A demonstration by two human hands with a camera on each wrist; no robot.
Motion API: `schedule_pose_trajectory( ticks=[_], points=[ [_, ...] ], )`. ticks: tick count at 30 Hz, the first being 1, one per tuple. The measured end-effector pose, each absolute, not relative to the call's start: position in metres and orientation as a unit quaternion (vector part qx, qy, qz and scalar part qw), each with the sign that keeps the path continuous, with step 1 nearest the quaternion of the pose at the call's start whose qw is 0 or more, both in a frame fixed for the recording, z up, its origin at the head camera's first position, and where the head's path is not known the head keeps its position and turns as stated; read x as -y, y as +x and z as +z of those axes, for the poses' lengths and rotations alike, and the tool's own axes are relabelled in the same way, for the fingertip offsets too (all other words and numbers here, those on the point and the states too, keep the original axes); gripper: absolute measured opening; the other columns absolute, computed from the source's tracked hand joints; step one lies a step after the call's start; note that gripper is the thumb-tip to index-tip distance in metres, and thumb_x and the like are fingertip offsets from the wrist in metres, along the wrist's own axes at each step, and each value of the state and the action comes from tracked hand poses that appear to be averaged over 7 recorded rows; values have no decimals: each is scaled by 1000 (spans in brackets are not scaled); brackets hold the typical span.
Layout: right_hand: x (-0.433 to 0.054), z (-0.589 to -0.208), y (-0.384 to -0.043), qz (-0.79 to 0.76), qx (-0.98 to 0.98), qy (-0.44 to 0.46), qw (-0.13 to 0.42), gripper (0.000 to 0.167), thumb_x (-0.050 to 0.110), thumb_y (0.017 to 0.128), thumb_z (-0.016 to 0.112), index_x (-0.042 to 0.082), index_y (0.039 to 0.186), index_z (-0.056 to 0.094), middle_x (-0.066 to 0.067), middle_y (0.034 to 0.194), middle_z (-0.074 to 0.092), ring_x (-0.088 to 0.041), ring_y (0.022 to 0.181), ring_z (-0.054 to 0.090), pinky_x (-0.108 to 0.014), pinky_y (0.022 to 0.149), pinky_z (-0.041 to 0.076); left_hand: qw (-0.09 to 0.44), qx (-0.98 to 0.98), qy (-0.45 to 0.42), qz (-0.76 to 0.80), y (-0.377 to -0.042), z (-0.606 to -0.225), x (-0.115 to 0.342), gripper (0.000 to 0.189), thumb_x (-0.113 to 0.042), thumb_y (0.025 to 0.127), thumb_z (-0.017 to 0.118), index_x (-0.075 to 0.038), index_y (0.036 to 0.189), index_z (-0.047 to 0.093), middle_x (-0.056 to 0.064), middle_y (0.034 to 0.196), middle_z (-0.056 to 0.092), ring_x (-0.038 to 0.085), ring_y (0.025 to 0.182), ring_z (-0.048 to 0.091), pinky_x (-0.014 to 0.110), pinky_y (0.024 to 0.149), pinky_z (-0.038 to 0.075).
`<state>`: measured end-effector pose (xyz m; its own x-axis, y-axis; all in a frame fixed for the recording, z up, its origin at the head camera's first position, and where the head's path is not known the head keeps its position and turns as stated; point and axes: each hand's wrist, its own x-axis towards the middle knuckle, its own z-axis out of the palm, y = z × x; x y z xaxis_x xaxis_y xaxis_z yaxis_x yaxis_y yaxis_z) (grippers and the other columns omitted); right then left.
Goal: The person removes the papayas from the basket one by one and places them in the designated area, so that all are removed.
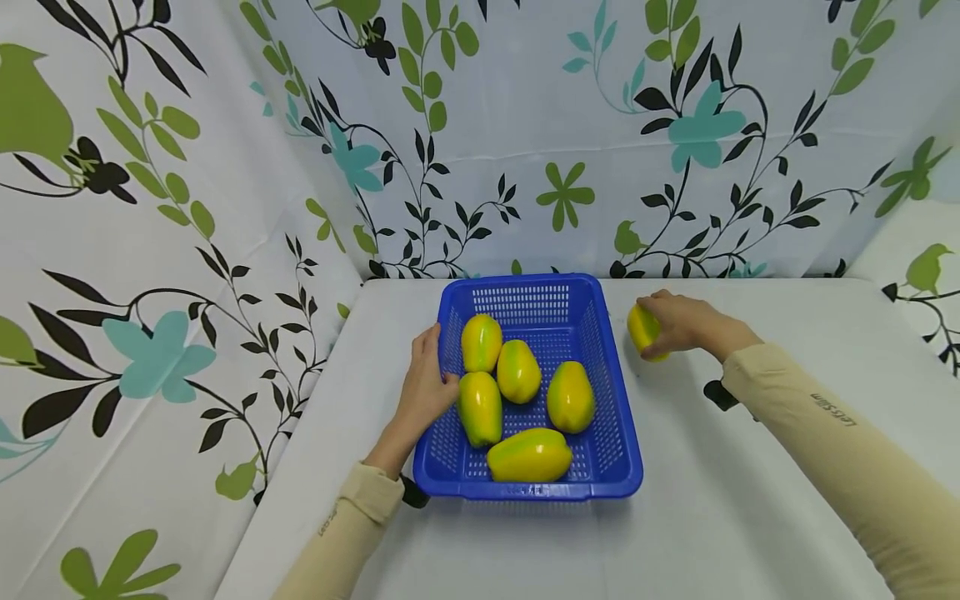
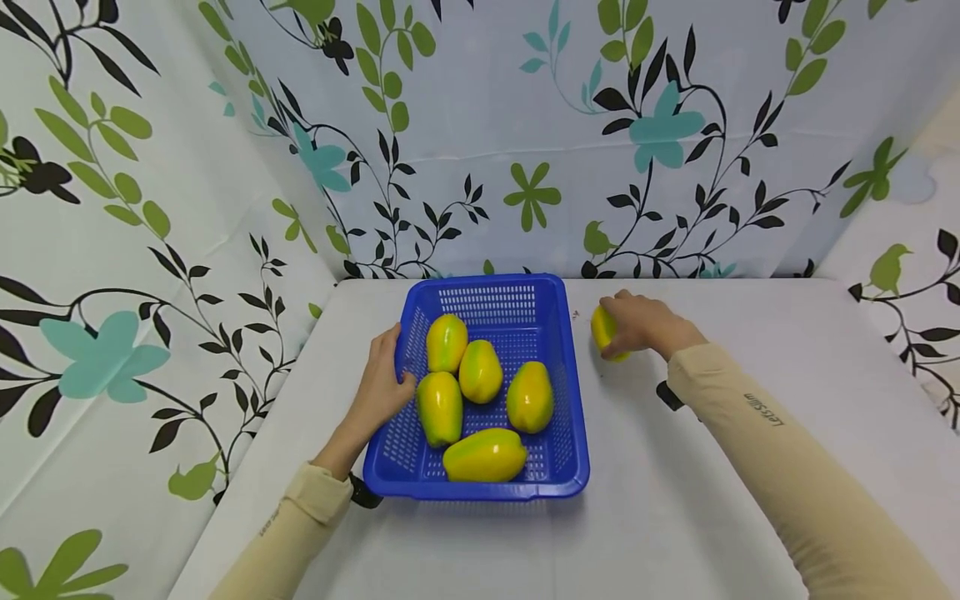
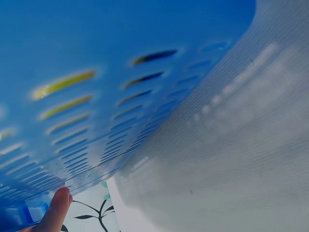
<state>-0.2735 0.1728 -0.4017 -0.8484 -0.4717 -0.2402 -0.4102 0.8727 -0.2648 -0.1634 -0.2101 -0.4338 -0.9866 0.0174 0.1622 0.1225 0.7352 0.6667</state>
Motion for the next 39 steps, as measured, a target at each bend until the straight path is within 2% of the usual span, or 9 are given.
schedule_pose_trajectory(
  ticks=[4,9,18,21,25,28,32,39],
  points=[
    [-170,-408,-275,-99,-956,-230,154,86,31,74,82,-9,141,44,-34,136,45,-45,111,52,-64,93,43,84,932,-44,-349,-162,-436,211,77,6,79,54,5,152,26,25,152,27,38,123,46,48,95,46],
    [-170,-415,-276,-100,-955,-228,163,87,32,75,82,-9,141,43,-35,135,45,-46,112,52,-64,94,42,79,936,-42,-340,-162,-436,209,76,7,80,53,4,152,27,24,153,26,39,117,51,43,80,50],
    [-170,-423,-275,-103,-956,-221,166,88,31,74,82,-8,142,43,-35,138,42,-48,113,51,-65,93,42,88,936,-47,-339,-162,-439,208,75,6,79,54,5,150,31,23,154,27,38,102,58,34,63,46],
    [-169,-419,-276,-99,-955,-227,163,89,33,74,82,-8,143,42,-36,140,40,-51,117,48,-67,94,40,90,933,-45,-345,-163,-440,209,74,6,78,53,6,150,32,24,153,27,39,109,57,37,66,47],
    [-164,-400,-275,-85,-956,-242,143,89,35,78,80,-8,144,40,-37,143,36,-55,125,42,-68,96,38,87,932,-37,-351,-164,-440,210,73,5,78,53,6,149,33,22,153,27,39,124,49,45,84,50],
    [-154,-379,-269,-84,-956,-255,115,82,35,83,75,-8,144,40,-37,145,35,-54,128,39,-67,97,37,81,931,-33,-354,-164,-439,210,72,4,79,52,6,149,33,21,154,27,38,126,48,48,92,48],
    [-131,-355,-255,-93,-949,-287,90,74,33,87,71,-5,144,42,-34,146,37,-52,130,40,-65,99,37,80,931,-30,-355,-165,-438,211,71,4,79,52,6,148,34,20,154,26,38,123,49,47,91,49],
    [-95,-343,-235,-79,-931,-344,97,71,35,89,69,0,145,44,-29,147,40,-48,131,42,-62,103,36,86,931,-36,-352,-164,-438,211,71,6,78,52,9,147,35,23,153,27,39,128,46,47,90,48]
  ],
)
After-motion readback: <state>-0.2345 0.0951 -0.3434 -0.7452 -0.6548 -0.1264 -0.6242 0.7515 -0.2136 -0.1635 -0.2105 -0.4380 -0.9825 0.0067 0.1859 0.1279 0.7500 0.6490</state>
